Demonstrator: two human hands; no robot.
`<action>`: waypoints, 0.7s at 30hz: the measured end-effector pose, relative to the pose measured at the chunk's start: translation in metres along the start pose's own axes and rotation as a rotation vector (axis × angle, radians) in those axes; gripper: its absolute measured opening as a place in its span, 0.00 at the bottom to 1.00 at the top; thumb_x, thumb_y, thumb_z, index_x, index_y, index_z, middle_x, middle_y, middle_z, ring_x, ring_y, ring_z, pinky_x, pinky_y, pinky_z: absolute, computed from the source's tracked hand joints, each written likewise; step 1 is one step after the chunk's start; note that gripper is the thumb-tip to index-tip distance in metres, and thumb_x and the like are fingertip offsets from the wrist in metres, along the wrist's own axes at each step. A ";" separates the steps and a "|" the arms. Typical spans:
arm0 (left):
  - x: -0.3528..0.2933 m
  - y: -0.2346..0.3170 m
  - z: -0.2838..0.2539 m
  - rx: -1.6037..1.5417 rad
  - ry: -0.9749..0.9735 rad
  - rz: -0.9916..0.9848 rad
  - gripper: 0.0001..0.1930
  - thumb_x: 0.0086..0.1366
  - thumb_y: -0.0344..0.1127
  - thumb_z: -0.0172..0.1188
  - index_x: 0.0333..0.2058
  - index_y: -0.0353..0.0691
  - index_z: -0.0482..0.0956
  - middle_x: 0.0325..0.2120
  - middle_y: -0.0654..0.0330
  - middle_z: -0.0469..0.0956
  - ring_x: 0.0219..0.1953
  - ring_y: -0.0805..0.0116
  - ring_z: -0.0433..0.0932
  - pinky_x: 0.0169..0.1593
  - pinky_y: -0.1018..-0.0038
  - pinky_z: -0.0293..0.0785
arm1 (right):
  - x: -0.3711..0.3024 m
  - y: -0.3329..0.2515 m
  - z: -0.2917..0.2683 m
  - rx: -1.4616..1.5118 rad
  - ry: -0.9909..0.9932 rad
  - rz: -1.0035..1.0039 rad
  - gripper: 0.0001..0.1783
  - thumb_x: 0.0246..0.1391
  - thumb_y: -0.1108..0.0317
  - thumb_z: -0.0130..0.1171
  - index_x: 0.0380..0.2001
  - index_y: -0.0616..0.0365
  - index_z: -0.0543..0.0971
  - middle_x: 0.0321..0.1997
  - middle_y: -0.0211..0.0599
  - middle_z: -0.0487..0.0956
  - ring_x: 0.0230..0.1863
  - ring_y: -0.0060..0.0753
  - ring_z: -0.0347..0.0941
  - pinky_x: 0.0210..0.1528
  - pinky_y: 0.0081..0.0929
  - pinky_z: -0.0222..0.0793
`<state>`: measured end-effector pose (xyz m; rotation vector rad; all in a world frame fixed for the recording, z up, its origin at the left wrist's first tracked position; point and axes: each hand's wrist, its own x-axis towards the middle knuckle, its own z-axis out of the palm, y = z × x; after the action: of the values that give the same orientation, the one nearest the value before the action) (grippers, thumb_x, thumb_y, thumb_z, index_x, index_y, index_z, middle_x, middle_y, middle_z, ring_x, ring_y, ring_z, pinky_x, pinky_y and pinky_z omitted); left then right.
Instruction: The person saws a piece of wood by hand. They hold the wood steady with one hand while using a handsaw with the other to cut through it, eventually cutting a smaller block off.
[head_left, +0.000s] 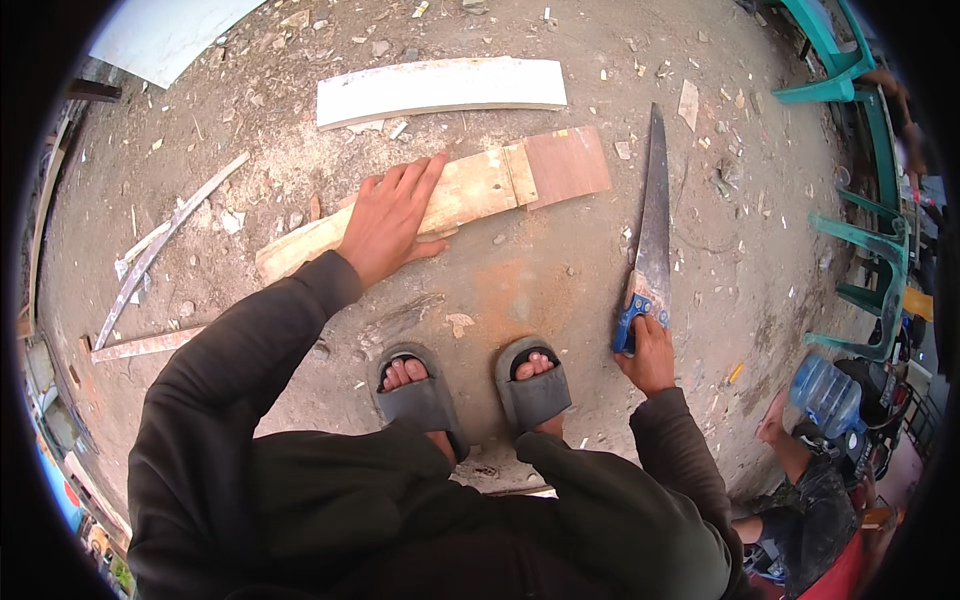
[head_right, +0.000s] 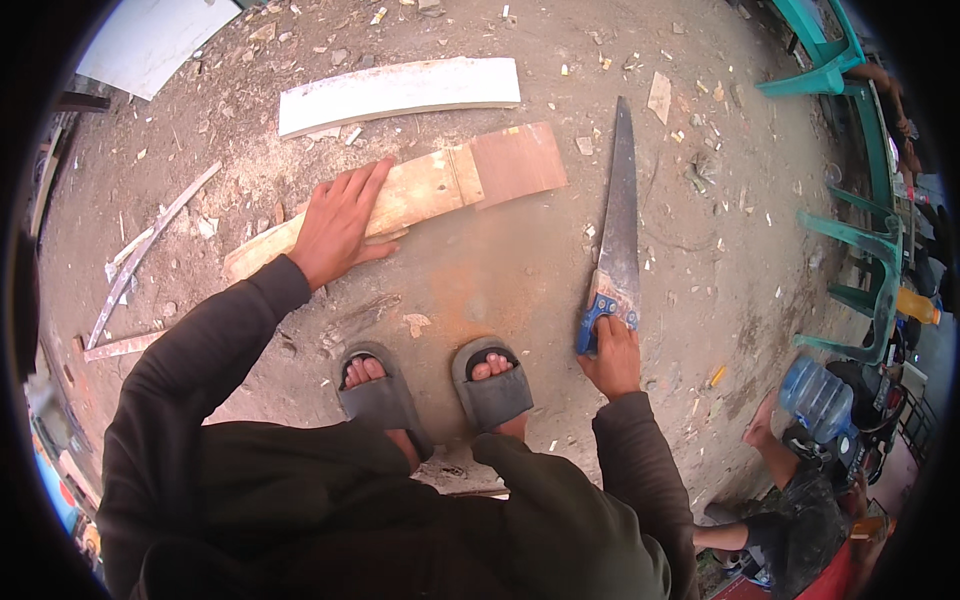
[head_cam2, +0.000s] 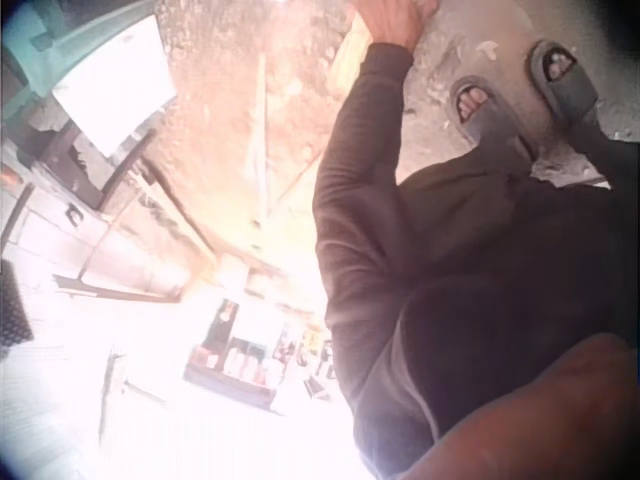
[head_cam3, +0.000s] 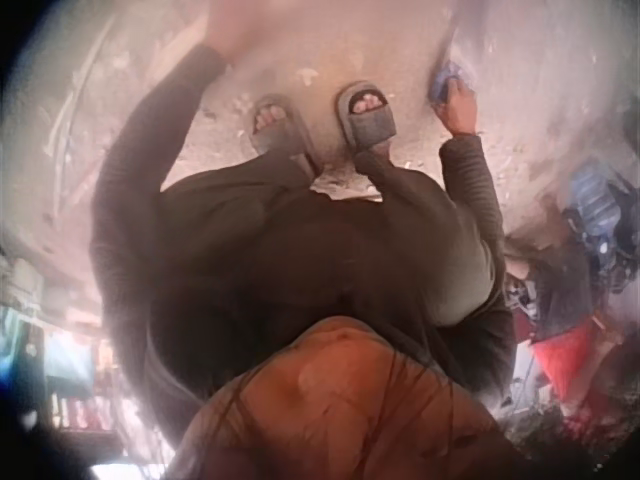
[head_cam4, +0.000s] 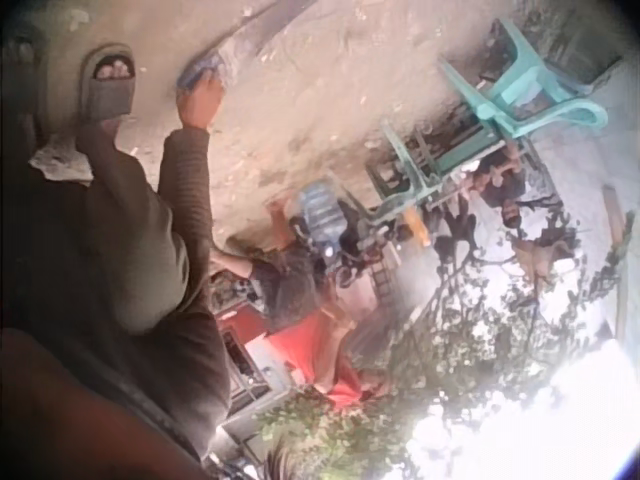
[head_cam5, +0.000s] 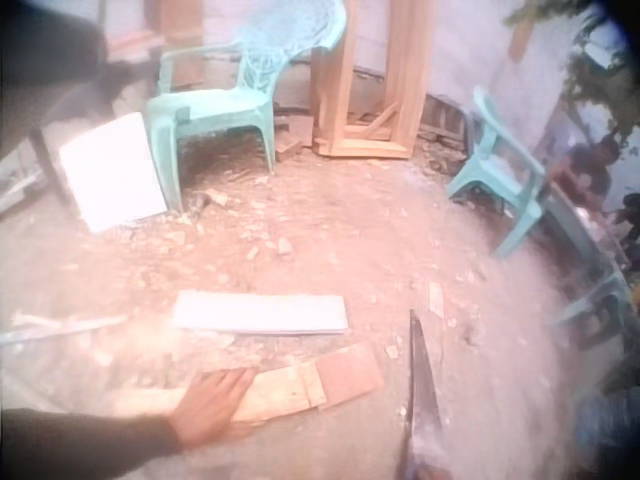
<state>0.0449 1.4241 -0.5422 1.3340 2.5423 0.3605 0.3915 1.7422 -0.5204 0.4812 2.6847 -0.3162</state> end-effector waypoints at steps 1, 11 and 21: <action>0.002 0.003 0.002 -0.004 0.047 0.035 0.61 0.51 0.58 0.74 0.74 0.36 0.46 0.61 0.48 0.65 0.62 0.51 0.66 0.63 0.55 0.62 | -0.001 0.007 0.002 0.006 -0.001 -0.005 0.32 0.34 0.70 0.76 0.45 0.58 0.72 0.41 0.45 0.75 0.47 0.53 0.73 0.52 0.44 0.65; 0.008 0.011 0.001 0.110 0.131 0.051 0.50 0.65 0.60 0.61 0.73 0.34 0.47 0.66 0.44 0.61 0.67 0.49 0.62 0.69 0.52 0.57 | -0.020 -0.066 -0.106 1.333 0.599 0.265 0.13 0.65 0.64 0.61 0.32 0.61 0.73 0.24 0.32 0.73 0.24 0.22 0.69 0.31 0.24 0.65; 0.013 0.018 0.004 0.030 0.106 -0.002 0.52 0.63 0.58 0.64 0.73 0.33 0.48 0.65 0.42 0.62 0.65 0.48 0.65 0.67 0.55 0.59 | 0.028 -0.099 -0.034 1.292 0.477 -0.098 0.14 0.54 0.64 0.66 0.24 0.63 0.76 0.18 0.31 0.73 0.19 0.25 0.67 0.24 0.27 0.61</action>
<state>0.0531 1.4449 -0.5408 1.3566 2.6452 0.4048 0.3187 1.6688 -0.4873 0.8147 2.5489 -2.2203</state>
